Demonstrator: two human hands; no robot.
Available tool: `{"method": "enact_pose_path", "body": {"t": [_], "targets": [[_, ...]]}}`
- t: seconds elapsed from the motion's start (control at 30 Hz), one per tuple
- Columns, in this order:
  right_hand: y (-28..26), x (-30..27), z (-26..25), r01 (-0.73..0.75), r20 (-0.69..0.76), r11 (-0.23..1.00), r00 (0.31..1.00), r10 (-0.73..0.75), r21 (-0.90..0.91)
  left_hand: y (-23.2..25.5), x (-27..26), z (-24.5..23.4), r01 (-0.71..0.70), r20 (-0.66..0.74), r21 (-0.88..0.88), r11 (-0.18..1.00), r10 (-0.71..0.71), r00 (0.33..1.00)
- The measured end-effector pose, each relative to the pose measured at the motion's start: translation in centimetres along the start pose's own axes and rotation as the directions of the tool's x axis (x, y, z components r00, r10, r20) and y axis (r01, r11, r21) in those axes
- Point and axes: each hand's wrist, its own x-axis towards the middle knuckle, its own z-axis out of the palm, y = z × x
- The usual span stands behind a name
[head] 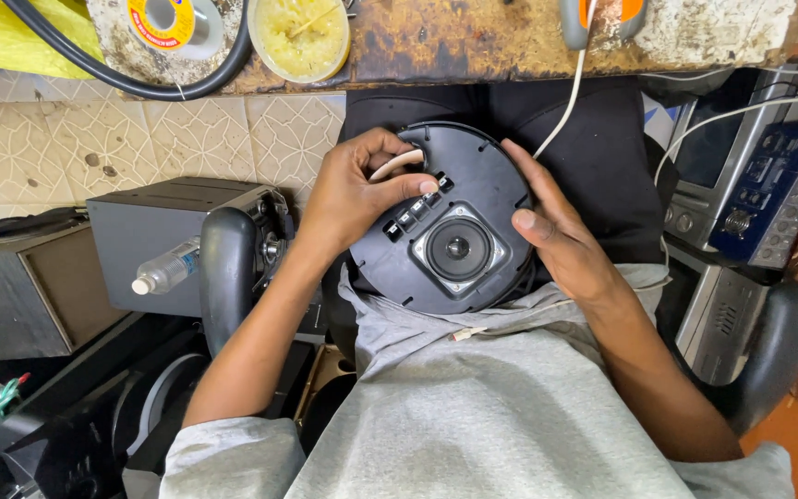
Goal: The person assembles a circular electronic device, likely a speaker, by fitting a handle into the casing and securing it. They then use a screwdriver to tighten screws around the device's perimeter and center while holding it on their lap.
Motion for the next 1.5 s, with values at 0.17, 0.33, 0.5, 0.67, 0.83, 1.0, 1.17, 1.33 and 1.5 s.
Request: {"method": "enact_pose_path", "body": {"t": [0.17,0.33,0.5,0.67,0.83,1.0,1.17,1.33,1.5], "targets": [[-0.1,-0.5,0.1,-0.015,-0.036,1.0,0.999,0.016,0.02,1.4,-1.0,1.0,-0.055,-0.019,0.046,0.997,0.056,0.998],[0.1,-1.1,0.2,-0.015,-0.08,1.0,0.997,0.017,0.026,2.6,-2.0,1.5,-0.086,-0.029,0.099,0.991,0.089,0.996],[-1.4,0.0,0.7,-0.065,-0.21,0.965,0.978,0.011,-0.253,3.5,-2.9,1.6,-0.137,0.011,0.133,0.982,0.137,0.991],[-3.7,2.1,2.2,-0.105,-0.244,0.881,0.97,-0.012,-0.462,3.5,-2.8,0.8,-0.144,0.023,0.17,0.975,0.142,0.99],[-4.1,2.8,2.9,-0.12,-0.24,0.85,0.971,-0.008,-0.514,3.4,-2.6,0.4,-0.115,0.021,0.133,0.984,0.114,0.993],[-4.1,2.8,3.0,-0.143,-0.258,0.836,0.966,0.002,-0.53,3.6,-2.6,0.3,-0.113,0.033,0.125,0.986,0.11,0.993],[-4.5,2.9,3.3,-0.126,-0.244,0.831,0.97,-0.012,-0.542,3.3,-2.3,0.3,-0.095,0.047,0.096,0.991,0.091,0.995],[-4.9,3.0,3.7,-0.11,-0.235,0.842,0.972,-0.02,-0.528,3.3,-2.1,0.3,-0.077,0.065,0.076,0.994,0.072,0.995],[-4.9,2.9,3.6,-0.097,-0.216,0.839,0.976,-0.025,-0.536,3.1,-2.0,0.4,-0.063,0.067,0.058,0.996,0.059,0.996]]}}
